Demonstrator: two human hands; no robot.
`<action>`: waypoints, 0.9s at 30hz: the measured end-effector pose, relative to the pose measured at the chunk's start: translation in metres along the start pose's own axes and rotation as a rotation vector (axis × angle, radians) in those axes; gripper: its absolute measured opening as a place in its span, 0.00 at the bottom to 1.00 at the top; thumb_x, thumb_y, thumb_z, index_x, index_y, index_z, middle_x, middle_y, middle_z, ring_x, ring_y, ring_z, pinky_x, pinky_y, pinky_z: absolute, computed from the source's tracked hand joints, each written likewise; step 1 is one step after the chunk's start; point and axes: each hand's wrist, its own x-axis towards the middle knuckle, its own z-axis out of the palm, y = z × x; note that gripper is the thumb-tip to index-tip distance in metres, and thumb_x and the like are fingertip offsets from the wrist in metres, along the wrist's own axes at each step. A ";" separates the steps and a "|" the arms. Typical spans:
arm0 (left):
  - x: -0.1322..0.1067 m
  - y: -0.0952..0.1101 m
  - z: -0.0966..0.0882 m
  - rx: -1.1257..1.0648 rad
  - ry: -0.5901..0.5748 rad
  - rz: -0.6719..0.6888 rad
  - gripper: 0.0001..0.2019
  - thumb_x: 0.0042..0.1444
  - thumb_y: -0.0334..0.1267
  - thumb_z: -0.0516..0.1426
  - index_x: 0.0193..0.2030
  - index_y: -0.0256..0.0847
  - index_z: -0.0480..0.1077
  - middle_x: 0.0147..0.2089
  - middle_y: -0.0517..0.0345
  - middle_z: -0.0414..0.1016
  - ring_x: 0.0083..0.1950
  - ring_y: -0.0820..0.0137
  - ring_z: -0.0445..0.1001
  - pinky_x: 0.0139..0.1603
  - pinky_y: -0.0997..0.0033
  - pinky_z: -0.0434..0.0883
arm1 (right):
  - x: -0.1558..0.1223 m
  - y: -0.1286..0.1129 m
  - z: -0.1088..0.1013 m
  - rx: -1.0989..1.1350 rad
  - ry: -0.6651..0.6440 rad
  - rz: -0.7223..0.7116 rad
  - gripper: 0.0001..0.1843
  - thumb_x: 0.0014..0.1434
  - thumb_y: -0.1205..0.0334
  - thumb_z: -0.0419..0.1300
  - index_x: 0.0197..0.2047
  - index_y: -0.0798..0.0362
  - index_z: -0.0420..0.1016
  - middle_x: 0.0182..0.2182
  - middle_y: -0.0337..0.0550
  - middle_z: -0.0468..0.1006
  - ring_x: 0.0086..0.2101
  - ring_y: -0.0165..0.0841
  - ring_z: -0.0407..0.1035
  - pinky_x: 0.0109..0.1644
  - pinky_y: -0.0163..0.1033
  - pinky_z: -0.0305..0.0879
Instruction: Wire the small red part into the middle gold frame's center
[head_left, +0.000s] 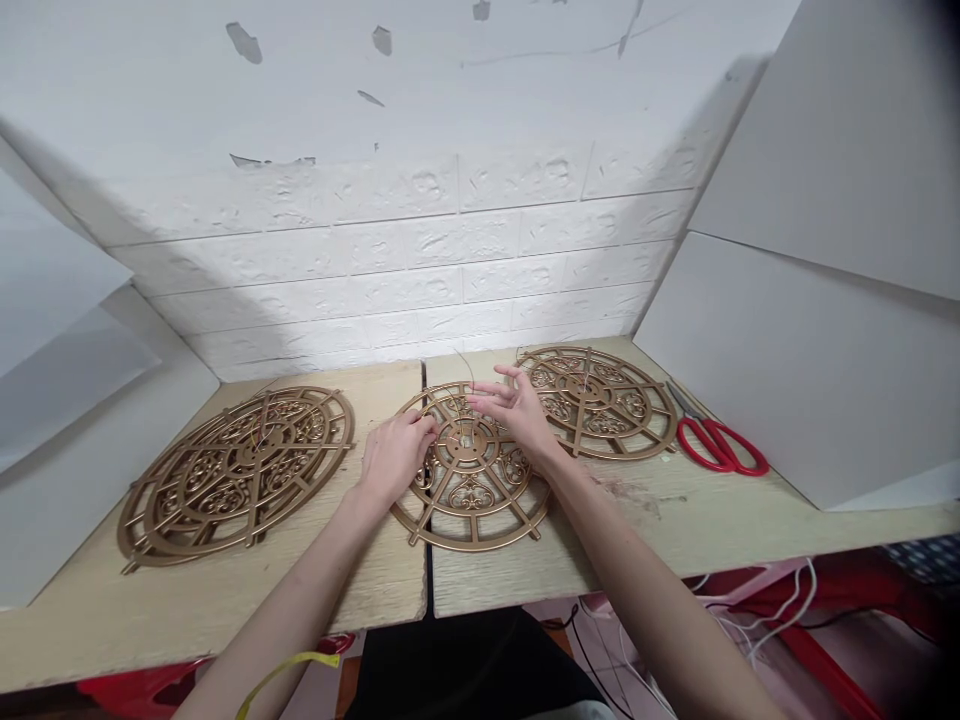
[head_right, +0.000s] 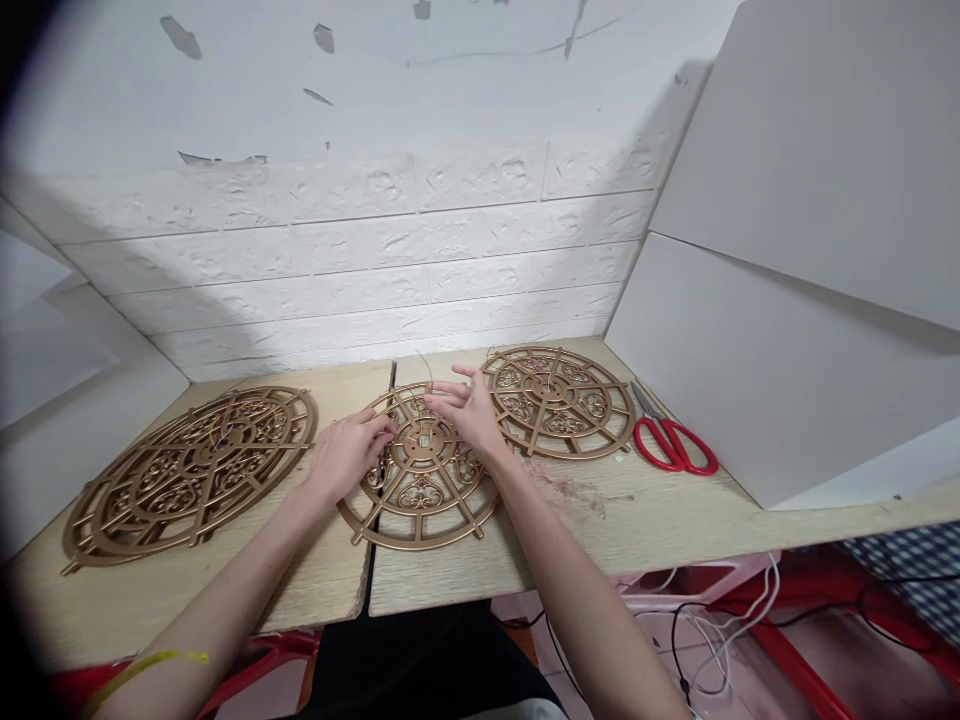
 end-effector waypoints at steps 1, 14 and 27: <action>0.000 0.000 0.000 -0.002 0.001 -0.003 0.10 0.60 0.39 0.51 0.39 0.47 0.73 0.38 0.56 0.75 0.36 0.65 0.74 0.32 0.69 0.64 | 0.000 0.002 0.001 -0.030 -0.054 -0.011 0.32 0.44 0.64 0.68 0.49 0.50 0.56 0.48 0.50 0.74 0.45 0.37 0.73 0.53 0.48 0.69; 0.001 -0.001 -0.001 -0.259 0.061 -0.067 0.09 0.59 0.39 0.51 0.38 0.46 0.73 0.38 0.59 0.77 0.38 0.65 0.74 0.33 0.71 0.62 | -0.006 0.023 0.010 -0.868 -0.369 -0.315 0.06 0.56 0.67 0.58 0.34 0.57 0.77 0.59 0.55 0.63 0.57 0.41 0.62 0.61 0.49 0.57; 0.007 -0.012 0.009 -0.690 0.054 -0.186 0.14 0.56 0.47 0.52 0.33 0.39 0.72 0.26 0.60 0.73 0.28 0.71 0.67 0.32 0.72 0.63 | -0.006 0.019 0.010 -0.849 -0.367 -0.341 0.05 0.57 0.67 0.58 0.31 0.56 0.75 0.55 0.53 0.67 0.56 0.40 0.62 0.60 0.49 0.57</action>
